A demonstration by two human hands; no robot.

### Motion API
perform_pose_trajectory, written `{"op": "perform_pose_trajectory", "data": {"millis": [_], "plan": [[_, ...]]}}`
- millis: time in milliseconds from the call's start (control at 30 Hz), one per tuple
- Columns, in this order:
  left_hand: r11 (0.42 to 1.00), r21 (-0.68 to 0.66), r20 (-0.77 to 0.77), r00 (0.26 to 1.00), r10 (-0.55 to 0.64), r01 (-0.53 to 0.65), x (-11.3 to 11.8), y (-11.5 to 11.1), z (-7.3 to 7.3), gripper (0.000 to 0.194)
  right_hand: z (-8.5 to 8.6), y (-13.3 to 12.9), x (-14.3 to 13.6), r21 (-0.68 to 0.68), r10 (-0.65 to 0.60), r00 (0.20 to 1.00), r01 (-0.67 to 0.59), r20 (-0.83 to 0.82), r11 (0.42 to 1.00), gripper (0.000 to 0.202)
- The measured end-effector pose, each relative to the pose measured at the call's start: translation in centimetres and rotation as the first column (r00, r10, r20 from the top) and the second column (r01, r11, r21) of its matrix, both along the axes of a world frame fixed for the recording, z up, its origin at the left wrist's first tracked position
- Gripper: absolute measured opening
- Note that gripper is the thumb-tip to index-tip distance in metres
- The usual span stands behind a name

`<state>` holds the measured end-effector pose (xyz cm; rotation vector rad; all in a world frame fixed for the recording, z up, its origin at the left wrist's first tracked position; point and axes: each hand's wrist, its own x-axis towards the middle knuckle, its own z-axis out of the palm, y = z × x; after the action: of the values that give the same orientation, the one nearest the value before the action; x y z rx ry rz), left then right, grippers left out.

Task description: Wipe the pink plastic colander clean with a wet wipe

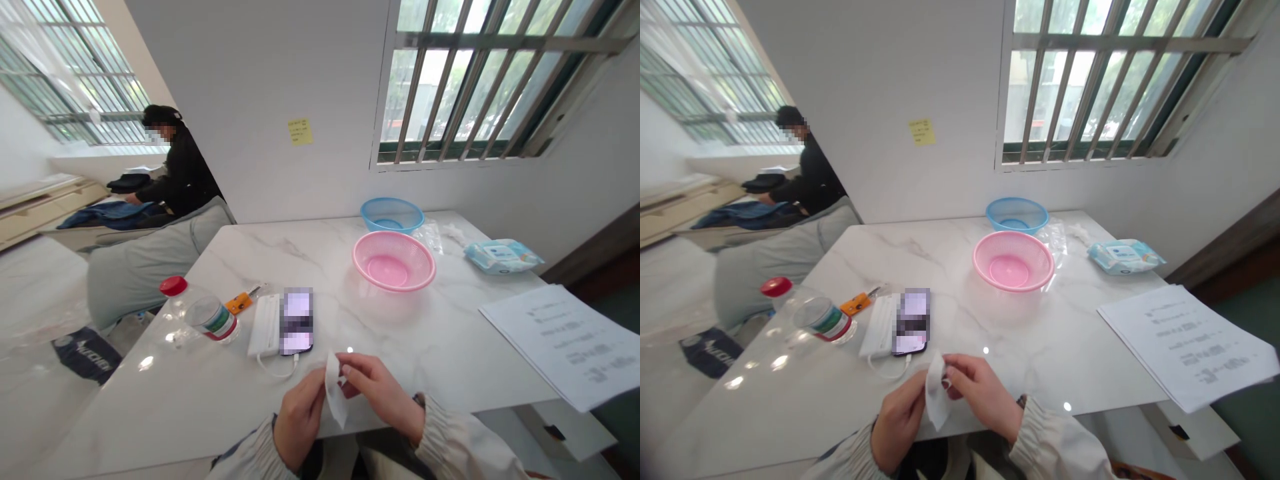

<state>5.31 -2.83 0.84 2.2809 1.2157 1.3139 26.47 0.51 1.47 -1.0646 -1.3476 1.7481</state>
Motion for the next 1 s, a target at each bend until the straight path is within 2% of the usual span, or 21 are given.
{"op": "perform_pose_trajectory", "data": {"millis": [67, 100, 167, 300, 400, 567, 700, 800, 900, 1000], "plan": [[0.997, 0.037, 0.008, 0.998, 0.061, -0.061, -0.3, -0.2, 0.2, 0.030, -0.1, 2.5, 0.0, 0.131, -0.027, 0.984, 0.004, 0.174, 0.991, 0.048], [0.994, 0.068, 0.009, 0.996, 0.087, -0.087, -0.3, -0.3, 0.2, 0.030, -0.1, 4.0, -0.2, 0.246, -0.097, 0.957, 0.028, 0.272, 0.969, 0.040], [0.985, 0.130, 0.004, 0.993, 0.115, -0.115, -0.4, -0.5, 0.1, 0.030, 0.0, 6.8, -1.1, 0.434, -0.191, 0.898, 0.000, 0.396, 0.901, 0.029], [0.976, 0.183, -0.002, 0.992, 0.122, -0.120, -0.2, -0.8, 0.1, 0.028, 0.4, 10.5, -3.5, 0.489, -0.171, 0.906, -0.045, 0.387, 0.871, 0.035], [0.975, 0.172, -0.011, 0.989, 0.148, -0.144, -0.3, -0.9, 0.2, 0.032, 0.1, 10.7, -4.7, 0.517, -0.132, 0.916, -0.091, 0.378, 0.851, 0.035], [0.986, 0.115, -0.053, 0.990, 0.131, -0.124, -0.3, -1.1, -0.2, 0.033, -1.1, 9.4, -5.6, 0.543, -0.018, 0.921, -0.214, 0.390, 0.812, 0.031], [0.985, 0.101, -0.070, 0.987, 0.145, -0.137, -0.1, -1.1, -0.8, 0.032, -1.5, 9.2, -5.7, 0.558, -0.014, 0.899, -0.261, 0.439, 0.788, 0.035], [0.988, 0.079, -0.070, 0.988, 0.139, -0.133, -0.2, -1.3, -1.1, 0.031, -1.4, 9.1, -5.7, 0.557, 0.000, 0.903, -0.266, 0.430, 0.786, 0.034], [0.991, 0.046, -0.020, 0.992, 0.126, -0.125, -0.2, -1.3, -1.0, 0.030, -1.0, 8.8, -5.3, 0.564, -0.015, 0.930, -0.209, 0.367, 0.799, 0.033], [0.988, -0.141, 0.110, 0.990, 0.086, -0.070, 0.5, -0.6, -0.3, 0.034, 0.0, 9.0, -3.7, 0.501, 0.042, 0.960, -0.181, 0.276, 0.846, 0.035]]}}
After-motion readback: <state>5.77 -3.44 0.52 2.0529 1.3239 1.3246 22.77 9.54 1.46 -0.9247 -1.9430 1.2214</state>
